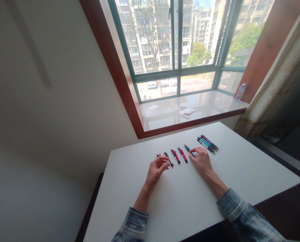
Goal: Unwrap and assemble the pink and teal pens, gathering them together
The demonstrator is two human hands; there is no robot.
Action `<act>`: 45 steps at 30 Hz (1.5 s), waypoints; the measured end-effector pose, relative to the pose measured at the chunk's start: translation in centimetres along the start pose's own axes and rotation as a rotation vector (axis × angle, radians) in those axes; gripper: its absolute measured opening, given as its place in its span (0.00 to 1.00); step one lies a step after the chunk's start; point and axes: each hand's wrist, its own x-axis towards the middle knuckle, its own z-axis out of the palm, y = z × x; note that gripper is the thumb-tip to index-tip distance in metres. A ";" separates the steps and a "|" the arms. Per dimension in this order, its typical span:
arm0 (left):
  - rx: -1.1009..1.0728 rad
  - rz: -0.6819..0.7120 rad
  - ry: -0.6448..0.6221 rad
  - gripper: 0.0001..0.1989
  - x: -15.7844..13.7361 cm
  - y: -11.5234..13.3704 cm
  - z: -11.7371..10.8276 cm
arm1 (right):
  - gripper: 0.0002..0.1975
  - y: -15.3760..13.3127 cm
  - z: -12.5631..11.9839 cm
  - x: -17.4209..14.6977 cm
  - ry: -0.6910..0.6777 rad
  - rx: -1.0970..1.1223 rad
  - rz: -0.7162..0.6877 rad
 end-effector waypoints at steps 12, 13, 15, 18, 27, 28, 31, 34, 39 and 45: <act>0.007 -0.002 0.016 0.13 -0.2 0.6 0.3 | 0.07 0.5 -0.1 0.1 -0.006 0.048 0.011; 0.005 0.000 0.019 0.13 -0.2 0.6 0.3 | 0.07 0.5 -0.1 0.1 -0.007 0.051 0.009; 0.001 0.002 0.023 0.13 -0.1 0.5 0.3 | 0.07 0.4 -0.1 0.1 -0.013 0.058 0.003; 0.001 0.007 0.015 0.13 -0.1 0.4 0.2 | 0.07 0.2 -0.1 0.2 -0.030 0.066 0.001; 0.006 0.003 0.006 0.13 -0.1 0.5 0.2 | 0.06 0.2 -0.2 0.0 -0.025 0.036 0.004; 0.006 0.002 0.006 0.13 -0.1 0.5 0.2 | 0.06 0.3 -0.2 0.0 -0.026 0.030 0.003; 0.009 0.004 0.008 0.14 -0.1 0.4 0.2 | 0.06 0.3 -0.1 0.0 -0.025 0.019 0.000; 0.020 0.000 0.009 0.14 -0.1 0.5 0.2 | 0.06 0.3 -0.1 0.0 -0.021 0.013 0.000; 0.020 -0.005 0.009 0.13 -0.1 0.5 0.2 | 0.06 0.2 0.0 0.1 -0.029 0.010 0.011; 0.017 0.001 0.013 0.13 0.0 0.4 0.2 | 0.07 0.2 0.0 0.1 -0.034 0.020 0.004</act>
